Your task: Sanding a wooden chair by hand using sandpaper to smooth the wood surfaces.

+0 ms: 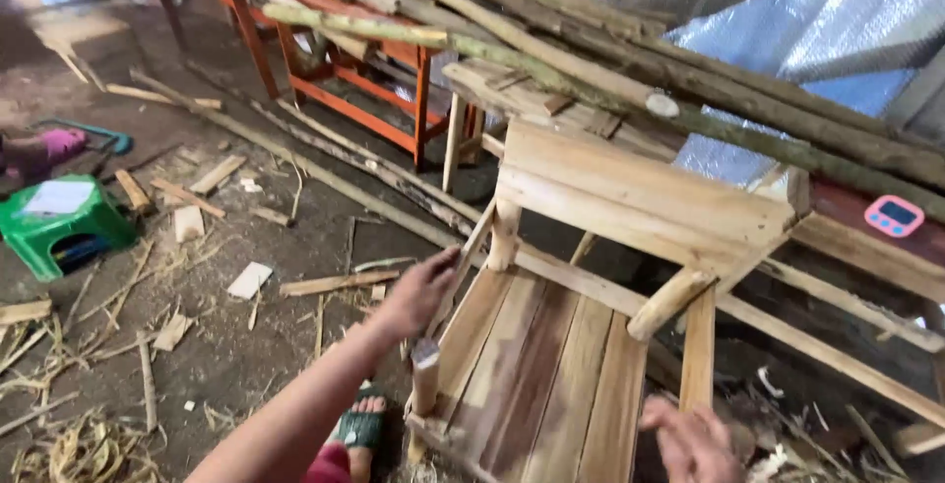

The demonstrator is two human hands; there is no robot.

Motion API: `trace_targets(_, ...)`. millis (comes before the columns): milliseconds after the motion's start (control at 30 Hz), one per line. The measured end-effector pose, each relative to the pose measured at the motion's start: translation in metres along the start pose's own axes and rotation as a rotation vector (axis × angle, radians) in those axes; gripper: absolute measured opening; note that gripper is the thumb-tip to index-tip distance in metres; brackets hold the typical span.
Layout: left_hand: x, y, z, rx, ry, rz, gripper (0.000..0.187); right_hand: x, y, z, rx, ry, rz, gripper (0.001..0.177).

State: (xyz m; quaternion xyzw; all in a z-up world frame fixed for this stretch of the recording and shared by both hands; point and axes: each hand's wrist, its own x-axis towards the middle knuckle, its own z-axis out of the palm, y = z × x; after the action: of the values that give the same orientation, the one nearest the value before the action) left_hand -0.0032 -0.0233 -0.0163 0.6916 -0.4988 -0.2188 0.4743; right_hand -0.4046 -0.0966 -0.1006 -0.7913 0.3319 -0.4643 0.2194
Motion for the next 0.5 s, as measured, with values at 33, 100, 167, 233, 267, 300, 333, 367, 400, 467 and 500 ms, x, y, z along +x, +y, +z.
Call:
trace_targets(33, 0.007, -0.007, 0.012, 0.070, -0.075, -0.078, 0.049, -0.006, -0.001, 0.008, -0.120, -0.061, 0.115, 0.023)
trace_targets(100, 0.032, 0.000, 0.017, 0.149, -0.107, -0.105, 0.050, -0.006, 0.018, 0.010, -0.213, -0.096, 0.167, 0.027)
trace_targets(167, 0.062, -0.002, 0.025, 0.223, -0.143, -0.136, 0.052, -0.012, 0.044, 0.012, -0.312, -0.135, 0.223, 0.034)
trace_targets(233, 0.100, -0.010, 0.035, -0.156, -0.143, -0.002, 0.050, -0.020, 0.078, 0.014, -0.510, -0.230, 0.053, 0.035)
trace_targets(267, 0.125, -0.033, 0.047, -0.154, -0.148, 0.001, 0.050, -0.024, 0.076, 0.022, -0.510, -0.225, 0.057, 0.035)
trace_targets(300, 0.154, -0.053, 0.060, -0.514, -0.247, 0.053, 0.052, -0.027, 0.075, 0.029, -0.583, -0.108, 0.015, 0.029)
trace_targets(333, 0.182, -0.073, 0.073, -0.874, -0.349, 0.101, 0.056, -0.029, 0.074, 0.036, -0.656, 0.009, -0.026, 0.029)
trace_targets(367, 0.193, -0.077, 0.077, -0.882, -0.359, 0.105, 0.056, -0.026, 0.072, 0.040, -0.669, 0.014, -0.023, 0.029)
trace_targets(400, 0.205, -0.082, 0.080, -0.905, -0.311, 0.021, 0.051, -0.024, 0.069, 0.046, -0.702, 0.115, -0.089, 0.019)
trace_targets(467, 0.208, -0.077, 0.084, -0.946, -0.262, -0.071, 0.048, -0.022, 0.074, 0.037, -0.750, 0.201, -0.162, 0.023)
trace_targets(500, 0.200, -0.068, 0.078, -0.811, -0.215, -0.085, 0.049, -0.024, 0.079, 0.028, -0.753, -0.029, -0.049, 0.023)
